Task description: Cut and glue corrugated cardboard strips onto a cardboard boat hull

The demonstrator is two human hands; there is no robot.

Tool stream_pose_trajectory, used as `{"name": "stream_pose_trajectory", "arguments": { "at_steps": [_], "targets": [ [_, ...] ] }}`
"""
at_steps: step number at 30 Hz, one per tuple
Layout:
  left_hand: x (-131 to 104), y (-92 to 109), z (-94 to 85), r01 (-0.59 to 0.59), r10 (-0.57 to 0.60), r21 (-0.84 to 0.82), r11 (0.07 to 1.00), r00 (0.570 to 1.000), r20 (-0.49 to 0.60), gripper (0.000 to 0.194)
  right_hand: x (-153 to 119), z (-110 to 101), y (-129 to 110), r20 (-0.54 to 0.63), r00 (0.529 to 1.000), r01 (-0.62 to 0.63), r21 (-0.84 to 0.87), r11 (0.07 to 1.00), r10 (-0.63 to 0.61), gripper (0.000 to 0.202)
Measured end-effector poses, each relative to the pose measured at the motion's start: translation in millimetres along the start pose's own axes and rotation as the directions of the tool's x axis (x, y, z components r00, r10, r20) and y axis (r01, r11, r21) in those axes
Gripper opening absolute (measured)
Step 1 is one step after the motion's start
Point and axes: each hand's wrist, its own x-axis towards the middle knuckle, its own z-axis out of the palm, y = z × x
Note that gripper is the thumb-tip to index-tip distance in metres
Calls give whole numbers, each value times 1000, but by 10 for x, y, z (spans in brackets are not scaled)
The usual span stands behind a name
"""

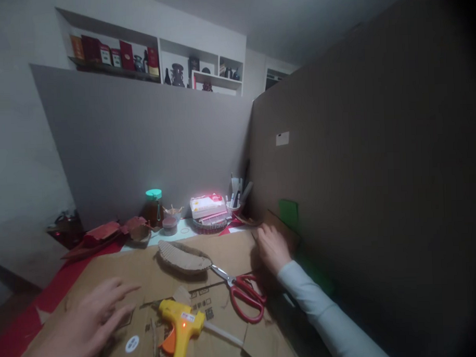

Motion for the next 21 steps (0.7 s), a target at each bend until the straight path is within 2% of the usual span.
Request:
{"name": "stream_pose_trajectory", "arguments": {
  "at_steps": [3,6,14,17,21],
  "targets": [
    [170,165,-6,-140,137,16,990,985,101,48,-22,158,-158,81,996,45,-11,999,-44,28],
    [258,231,36,-161,153,51,986,979,136,45,-16,279,-255,119,992,36,4,999,-37,29],
    [106,-69,290,-70,63,34,997,983,172,37,77,394,-99,181,983,-7,150,989,-21,32],
    [93,-110,277,-19,19,2,1000,985,171,37,64,384,-67,188,982,-8,189,982,-28,30],
    [129,-60,207,41,-30,-53,998,979,203,35,-2,280,-141,174,983,21,223,975,-61,29]
  ]
}}
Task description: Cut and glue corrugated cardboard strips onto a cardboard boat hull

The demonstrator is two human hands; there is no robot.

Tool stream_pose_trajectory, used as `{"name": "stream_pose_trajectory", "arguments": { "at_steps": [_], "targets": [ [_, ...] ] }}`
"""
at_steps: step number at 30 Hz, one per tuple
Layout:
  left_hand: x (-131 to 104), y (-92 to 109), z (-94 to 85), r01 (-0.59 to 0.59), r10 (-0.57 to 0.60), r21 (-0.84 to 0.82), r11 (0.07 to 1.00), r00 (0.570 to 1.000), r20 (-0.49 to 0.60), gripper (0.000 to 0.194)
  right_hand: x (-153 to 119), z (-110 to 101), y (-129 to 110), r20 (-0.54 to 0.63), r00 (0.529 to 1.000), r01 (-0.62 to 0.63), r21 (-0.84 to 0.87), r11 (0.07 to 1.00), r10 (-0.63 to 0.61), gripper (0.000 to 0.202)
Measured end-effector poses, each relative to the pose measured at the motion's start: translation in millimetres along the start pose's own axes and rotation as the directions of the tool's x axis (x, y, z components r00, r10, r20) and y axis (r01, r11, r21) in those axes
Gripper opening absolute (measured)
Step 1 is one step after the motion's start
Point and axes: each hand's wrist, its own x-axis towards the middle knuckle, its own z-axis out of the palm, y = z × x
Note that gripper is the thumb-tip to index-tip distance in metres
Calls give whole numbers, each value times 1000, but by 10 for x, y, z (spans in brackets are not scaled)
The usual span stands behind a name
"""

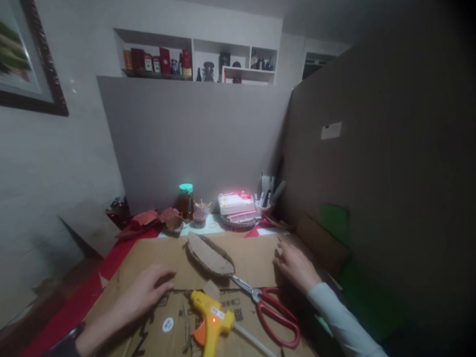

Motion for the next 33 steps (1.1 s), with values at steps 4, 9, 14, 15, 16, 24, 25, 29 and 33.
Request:
{"name": "stream_pose_trajectory", "arguments": {
  "at_steps": [4,9,14,15,16,24,25,29,33],
  "targets": [
    [-3,2,1,50,-48,-74,996,998,34,37,-88,-78,-285,28,990,137,124,983,-141,29],
    [-51,-61,36,80,-70,-153,985,995,70,36,-74,-18,-779,91,960,231,271,934,-264,29],
    [-123,30,-30,98,-81,-233,968,993,84,23,92,184,-1048,170,952,190,317,929,-253,26],
    [-138,57,-52,108,-89,-254,961,992,86,21,121,213,-1061,185,950,181,324,929,-250,26],
    [-152,82,-78,119,-98,-281,952,991,86,19,139,230,-1064,196,950,172,330,928,-245,25],
    [-289,319,-340,216,-315,-609,764,947,-60,44,-344,-68,-1123,62,955,247,382,890,-291,13],
    [-315,385,-354,217,-349,-669,711,935,-68,56,-477,-118,-1171,63,941,279,405,870,-331,14],
    [-451,679,-333,215,-456,-877,430,890,-5,61,-1002,-203,-1415,57,900,358,471,807,-432,20],
    [-631,810,-283,215,-551,-962,167,830,90,33,-1383,-62,-1587,101,883,341,532,775,-458,23]
  ]
}}
